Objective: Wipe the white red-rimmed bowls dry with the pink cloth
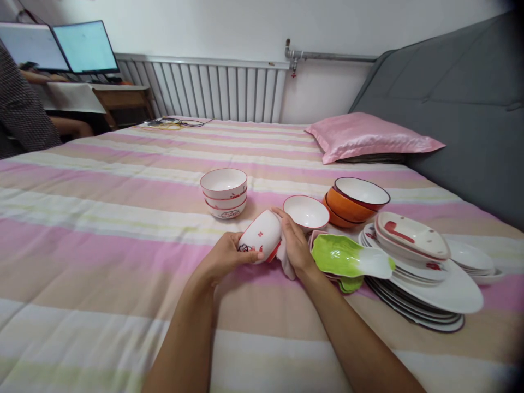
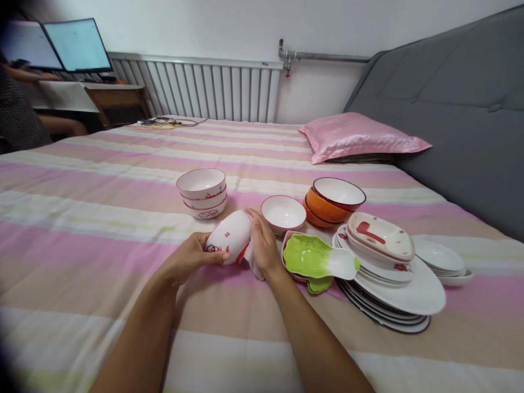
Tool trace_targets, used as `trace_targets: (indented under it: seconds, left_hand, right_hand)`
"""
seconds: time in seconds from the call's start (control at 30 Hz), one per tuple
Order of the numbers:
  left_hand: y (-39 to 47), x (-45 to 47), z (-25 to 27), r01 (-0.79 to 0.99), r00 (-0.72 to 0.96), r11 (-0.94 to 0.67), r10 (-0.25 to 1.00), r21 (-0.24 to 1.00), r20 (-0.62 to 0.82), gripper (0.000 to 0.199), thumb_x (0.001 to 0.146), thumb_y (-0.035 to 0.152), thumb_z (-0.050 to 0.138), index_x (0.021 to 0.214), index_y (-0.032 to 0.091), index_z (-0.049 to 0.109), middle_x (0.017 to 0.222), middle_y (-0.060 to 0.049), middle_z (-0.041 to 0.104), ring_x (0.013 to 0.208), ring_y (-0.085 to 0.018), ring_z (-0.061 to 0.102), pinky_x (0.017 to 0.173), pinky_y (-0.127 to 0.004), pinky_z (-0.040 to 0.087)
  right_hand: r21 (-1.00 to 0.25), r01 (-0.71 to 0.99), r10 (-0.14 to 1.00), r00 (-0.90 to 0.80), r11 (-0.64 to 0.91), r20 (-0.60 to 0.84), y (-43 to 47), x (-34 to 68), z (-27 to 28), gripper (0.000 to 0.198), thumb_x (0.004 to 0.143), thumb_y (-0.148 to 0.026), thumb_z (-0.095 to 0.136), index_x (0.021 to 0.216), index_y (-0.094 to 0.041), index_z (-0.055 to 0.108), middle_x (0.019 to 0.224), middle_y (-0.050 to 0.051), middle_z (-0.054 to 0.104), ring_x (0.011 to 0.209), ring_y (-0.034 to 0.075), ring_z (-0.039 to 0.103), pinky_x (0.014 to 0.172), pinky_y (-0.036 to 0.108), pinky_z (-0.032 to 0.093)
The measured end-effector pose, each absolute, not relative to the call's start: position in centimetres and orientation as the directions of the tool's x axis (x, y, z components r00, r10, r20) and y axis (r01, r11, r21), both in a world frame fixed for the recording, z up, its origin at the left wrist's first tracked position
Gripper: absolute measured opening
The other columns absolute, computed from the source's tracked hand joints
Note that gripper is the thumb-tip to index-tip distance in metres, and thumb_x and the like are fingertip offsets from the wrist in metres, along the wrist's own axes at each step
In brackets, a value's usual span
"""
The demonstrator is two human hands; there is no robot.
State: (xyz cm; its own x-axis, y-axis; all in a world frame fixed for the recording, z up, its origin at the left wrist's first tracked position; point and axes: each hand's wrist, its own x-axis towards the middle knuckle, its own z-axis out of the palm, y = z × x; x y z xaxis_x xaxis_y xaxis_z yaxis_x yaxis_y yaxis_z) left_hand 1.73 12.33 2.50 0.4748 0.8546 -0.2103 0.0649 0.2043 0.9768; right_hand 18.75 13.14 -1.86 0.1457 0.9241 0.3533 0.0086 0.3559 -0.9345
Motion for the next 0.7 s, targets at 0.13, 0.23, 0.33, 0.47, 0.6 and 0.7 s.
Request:
trace_targets:
  seconds: [0.13,0.23,0.33,0.47,0.6,0.7]
  left_hand:
    - [12.4,1.7,2.4,0.052,0.459,0.193,0.867,0.980,-0.196,0.032,0.056,0.020,0.080,0.086,0.011,0.073,0.073,-0.006,0.070,0.065,-0.015,0.059,0.061,-0.023,0.045]
    - [12.5,1.7,2.3,0.025,0.458,0.170,0.874,0.985,-0.162,0.033,0.058,0.021,0.079,0.089,0.010,0.072,0.074,-0.007,0.070,0.067,-0.015,0.060,0.063,-0.024,0.046]
    - [12.5,1.8,2.3,-0.006,0.430,0.168,0.890,0.986,-0.149,0.037,0.057,0.022,0.080,0.091,0.009,0.071,0.074,-0.008,0.069,0.067,-0.016,0.060,0.062,-0.024,0.047]
    - [12.6,2.0,2.1,-0.095,0.371,0.183,0.919,0.979,-0.135,0.041,0.054,0.022,0.082,0.092,0.009,0.069,0.079,-0.008,0.070,0.069,-0.016,0.060,0.063,-0.025,0.047]
    - [12.7,2.1,2.0,-0.195,0.282,0.202,0.949,0.960,-0.142,0.042,0.053,0.024,0.083,0.090,0.009,0.068,0.081,-0.009,0.070,0.069,-0.017,0.061,0.065,-0.027,0.048]
    - [12.7,2.1,2.1,-0.232,0.256,0.202,0.956,0.952,-0.140,0.044,0.053,0.024,0.084,0.091,0.009,0.068,0.081,-0.010,0.071,0.070,-0.018,0.062,0.066,-0.028,0.049]
  right_hand:
    - [-0.954,-0.071,0.945,0.178,0.290,0.274,13.4,18.7,-2.1,0.045,0.090,-0.046,0.041,0.121,-0.018,0.059,0.134,0.008,0.055,0.127,0.021,0.047,0.111,0.037,0.031]
    - [-0.965,-0.073,0.955,0.182,0.251,0.234,13.6,18.7,-2.6,0.047,0.089,-0.048,0.042,0.123,-0.019,0.058,0.135,0.006,0.055,0.128,0.021,0.046,0.112,0.039,0.031]
    - [-0.973,-0.037,0.959,0.183,0.228,0.218,13.7,18.8,-3.0,0.048,0.090,-0.049,0.041,0.125,-0.021,0.057,0.136,0.005,0.054,0.129,0.021,0.045,0.112,0.040,0.029]
    - [-0.978,0.043,0.962,0.178,0.203,0.207,13.7,18.8,-3.4,0.049,0.091,-0.052,0.038,0.124,-0.022,0.058,0.135,0.004,0.055,0.130,0.021,0.044,0.112,0.041,0.029]
    - [-0.975,0.113,0.964,0.166,0.192,0.209,13.5,18.7,-3.3,0.054,0.090,-0.057,0.036,0.125,-0.023,0.058,0.129,0.005,0.061,0.128,0.022,0.047,0.110,0.042,0.032]
    - [-0.969,0.159,0.963,0.165,0.188,0.214,13.3,18.6,-3.3,0.057,0.089,-0.061,0.034,0.124,-0.024,0.059,0.127,0.005,0.062,0.127,0.022,0.048,0.109,0.041,0.034]
